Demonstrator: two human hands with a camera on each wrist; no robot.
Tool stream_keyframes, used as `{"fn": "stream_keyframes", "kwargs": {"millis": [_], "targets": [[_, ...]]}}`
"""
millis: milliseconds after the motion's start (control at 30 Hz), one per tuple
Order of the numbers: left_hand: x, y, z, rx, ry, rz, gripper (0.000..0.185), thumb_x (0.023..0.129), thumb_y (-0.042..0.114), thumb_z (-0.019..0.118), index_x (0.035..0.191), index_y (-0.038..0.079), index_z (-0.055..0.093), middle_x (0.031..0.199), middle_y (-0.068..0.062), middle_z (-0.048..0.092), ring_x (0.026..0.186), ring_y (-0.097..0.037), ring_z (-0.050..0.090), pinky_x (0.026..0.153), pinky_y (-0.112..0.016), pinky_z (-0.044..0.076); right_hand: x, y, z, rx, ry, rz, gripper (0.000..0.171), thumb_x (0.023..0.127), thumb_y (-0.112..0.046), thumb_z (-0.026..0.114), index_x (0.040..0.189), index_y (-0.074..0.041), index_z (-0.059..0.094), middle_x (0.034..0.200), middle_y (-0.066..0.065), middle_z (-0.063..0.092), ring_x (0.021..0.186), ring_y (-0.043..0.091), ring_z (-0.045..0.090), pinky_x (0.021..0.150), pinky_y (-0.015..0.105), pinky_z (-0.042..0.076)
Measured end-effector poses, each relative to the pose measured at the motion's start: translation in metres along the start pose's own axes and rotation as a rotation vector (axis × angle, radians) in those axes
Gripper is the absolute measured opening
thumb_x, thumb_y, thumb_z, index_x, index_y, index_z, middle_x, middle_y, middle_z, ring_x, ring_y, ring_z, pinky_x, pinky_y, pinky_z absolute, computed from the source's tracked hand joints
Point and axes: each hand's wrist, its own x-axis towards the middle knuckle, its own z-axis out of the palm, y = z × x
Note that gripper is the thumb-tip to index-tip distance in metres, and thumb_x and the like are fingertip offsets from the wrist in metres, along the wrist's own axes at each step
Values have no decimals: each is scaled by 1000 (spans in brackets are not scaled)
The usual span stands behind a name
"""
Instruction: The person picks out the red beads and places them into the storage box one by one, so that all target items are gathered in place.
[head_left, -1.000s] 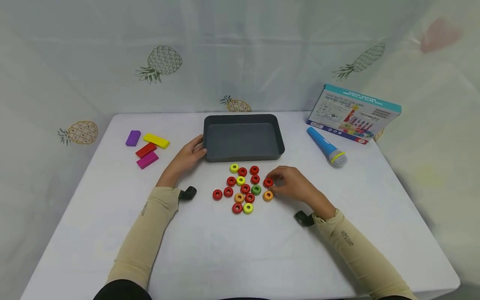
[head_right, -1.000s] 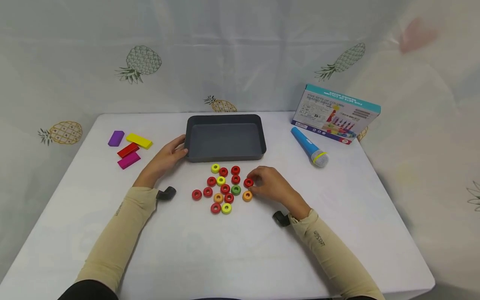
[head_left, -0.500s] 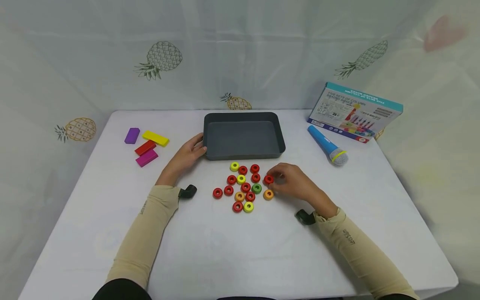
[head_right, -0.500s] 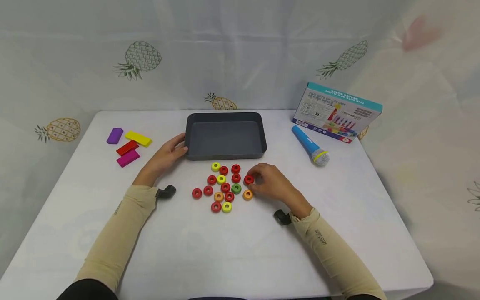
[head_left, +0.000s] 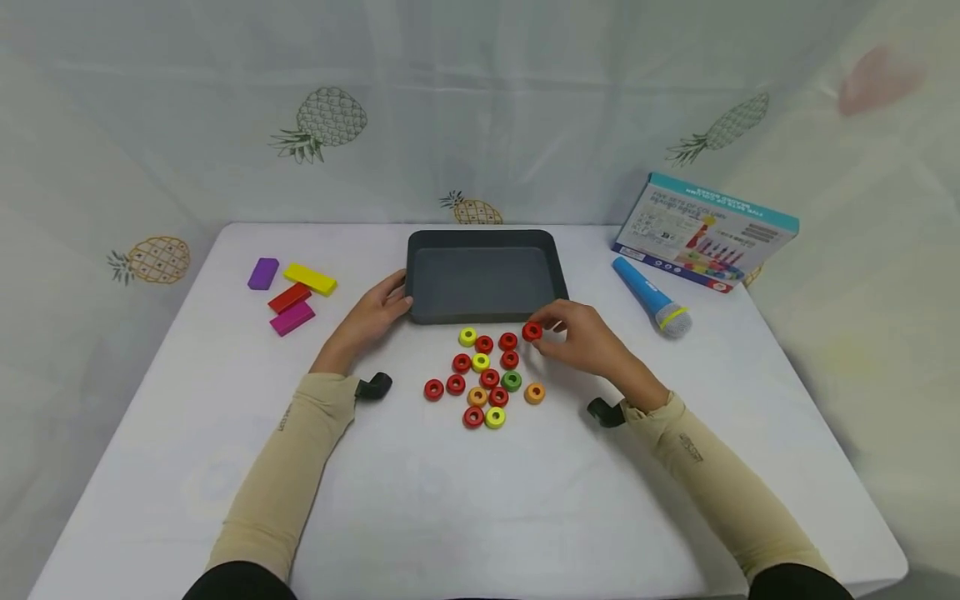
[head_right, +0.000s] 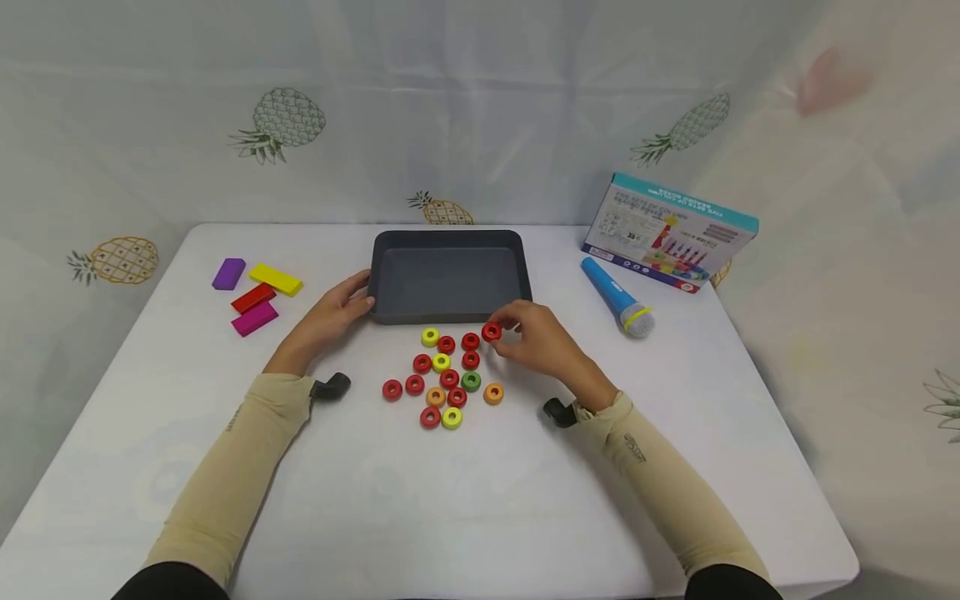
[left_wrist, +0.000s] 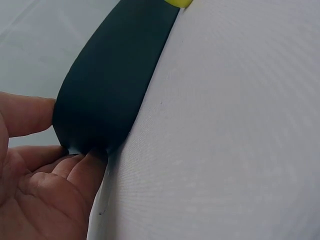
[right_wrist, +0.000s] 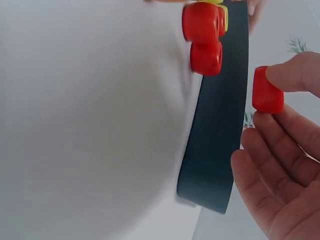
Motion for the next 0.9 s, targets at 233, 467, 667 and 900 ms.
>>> {"fn": "stream_keyframes", "kwargs": {"millis": [233,467,667,900], "targets": [[-2,3,0,-13,10,4,68,105,18,53,163,16,18,170,-6,21,153,-26,32,125,-43,27,16,-3,-9,9,20,20,30,86,-12,78,114,-5,73,107,10,70,99,31,68,89,47,60],[-2,6,1,-39,11,14,67,105,17,53,163,13,19,169,-6,22,153,-25,32,125,-42,28,36,1,-18,-21,57,70,32,88,-15,76,118,-5,72,110,12,69,99,30,65,87,45,58],[-6,5,1,-9,16,-4,67,105,19,52,163,14,19,168,-8,25,152,-26,34,125,-43,27,49,12,-12,-38,70,101,33,89,-16,75,120,-5,71,112,13,69,97,29,64,84,42,56],[-6,3,1,-31,1,11,67,106,18,52,163,14,18,169,-7,23,153,-25,32,126,-43,27,57,23,-7,-24,56,167,36,89,-15,73,123,-3,69,116,15,70,101,28,65,89,45,56]]}}
